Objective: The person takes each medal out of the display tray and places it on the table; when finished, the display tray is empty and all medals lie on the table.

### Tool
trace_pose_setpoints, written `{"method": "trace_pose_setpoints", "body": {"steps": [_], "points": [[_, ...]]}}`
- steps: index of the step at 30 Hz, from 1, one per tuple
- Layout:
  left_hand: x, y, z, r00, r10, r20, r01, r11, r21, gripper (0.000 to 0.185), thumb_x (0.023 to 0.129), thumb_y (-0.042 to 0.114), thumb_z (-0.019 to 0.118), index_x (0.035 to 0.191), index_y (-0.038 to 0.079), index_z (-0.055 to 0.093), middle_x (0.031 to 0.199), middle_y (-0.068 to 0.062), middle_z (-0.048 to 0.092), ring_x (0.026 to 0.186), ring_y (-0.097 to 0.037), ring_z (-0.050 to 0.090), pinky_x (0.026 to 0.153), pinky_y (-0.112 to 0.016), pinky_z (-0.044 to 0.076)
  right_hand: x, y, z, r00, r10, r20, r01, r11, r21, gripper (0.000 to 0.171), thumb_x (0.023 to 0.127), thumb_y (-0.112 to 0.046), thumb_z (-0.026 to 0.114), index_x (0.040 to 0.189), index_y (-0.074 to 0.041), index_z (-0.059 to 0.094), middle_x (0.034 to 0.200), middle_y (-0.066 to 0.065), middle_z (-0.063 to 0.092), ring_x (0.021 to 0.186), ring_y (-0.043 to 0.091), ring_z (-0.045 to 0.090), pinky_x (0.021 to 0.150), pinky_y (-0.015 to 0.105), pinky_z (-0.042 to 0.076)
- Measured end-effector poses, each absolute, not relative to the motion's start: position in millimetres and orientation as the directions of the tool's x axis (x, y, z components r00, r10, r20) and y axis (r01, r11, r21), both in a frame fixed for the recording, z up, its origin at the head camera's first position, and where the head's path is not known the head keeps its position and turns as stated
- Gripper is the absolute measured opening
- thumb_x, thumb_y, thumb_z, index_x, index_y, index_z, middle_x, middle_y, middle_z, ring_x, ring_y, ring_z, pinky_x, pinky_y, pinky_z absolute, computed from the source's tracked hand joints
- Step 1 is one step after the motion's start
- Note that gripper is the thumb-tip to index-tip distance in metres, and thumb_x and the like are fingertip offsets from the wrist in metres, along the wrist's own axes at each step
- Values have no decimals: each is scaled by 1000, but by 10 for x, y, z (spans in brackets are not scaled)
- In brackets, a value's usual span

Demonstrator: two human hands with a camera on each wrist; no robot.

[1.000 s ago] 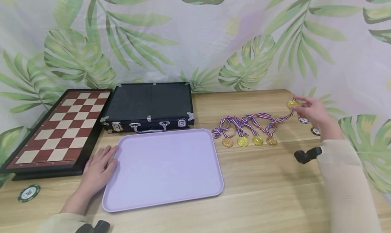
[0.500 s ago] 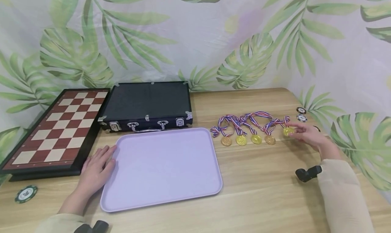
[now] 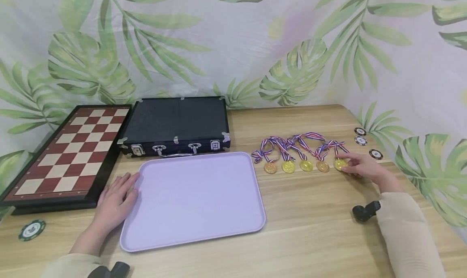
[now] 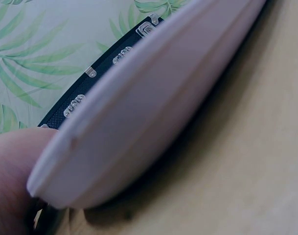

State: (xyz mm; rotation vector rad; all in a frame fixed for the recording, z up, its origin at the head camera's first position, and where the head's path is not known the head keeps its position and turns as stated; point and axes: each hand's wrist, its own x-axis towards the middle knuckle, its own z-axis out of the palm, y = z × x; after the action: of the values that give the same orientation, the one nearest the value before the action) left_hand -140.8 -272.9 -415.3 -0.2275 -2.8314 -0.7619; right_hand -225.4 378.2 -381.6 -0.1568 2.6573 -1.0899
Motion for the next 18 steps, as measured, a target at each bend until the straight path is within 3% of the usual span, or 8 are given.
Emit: {"method": "trace_pose_setpoints", "body": {"steps": [7,13,18], "points": [[-1385,-2730,-4154,-966,93,242,202,854,480,44,91,22,37,131,5,35,130,-28,30,122,-41,17,95,-55,0,-2296,3762,-3872,-956,-249,-153,-98,767,-634,49,78,-12,62,122,3,44,57,0,44,48,8,38,44,23,34],[-1443,-2693,-4138,-967,100,233,204,851,484,43,90,22,38,130,5,36,129,-28,31,122,-42,18,94,-57,3,-2205,3773,-3811,-969,-186,-162,-3,664,-748,53,86,-18,54,130,3,32,67,6,49,51,11,41,47,26,38],[-1523,-2688,-3957,-985,151,85,173,884,434,47,91,27,37,129,1,36,127,-32,30,116,-48,23,88,-62,13,-2114,3670,-3572,-979,-195,-64,-83,660,-746,52,88,-18,49,129,7,29,81,19,55,57,17,49,53,29,44]]}}
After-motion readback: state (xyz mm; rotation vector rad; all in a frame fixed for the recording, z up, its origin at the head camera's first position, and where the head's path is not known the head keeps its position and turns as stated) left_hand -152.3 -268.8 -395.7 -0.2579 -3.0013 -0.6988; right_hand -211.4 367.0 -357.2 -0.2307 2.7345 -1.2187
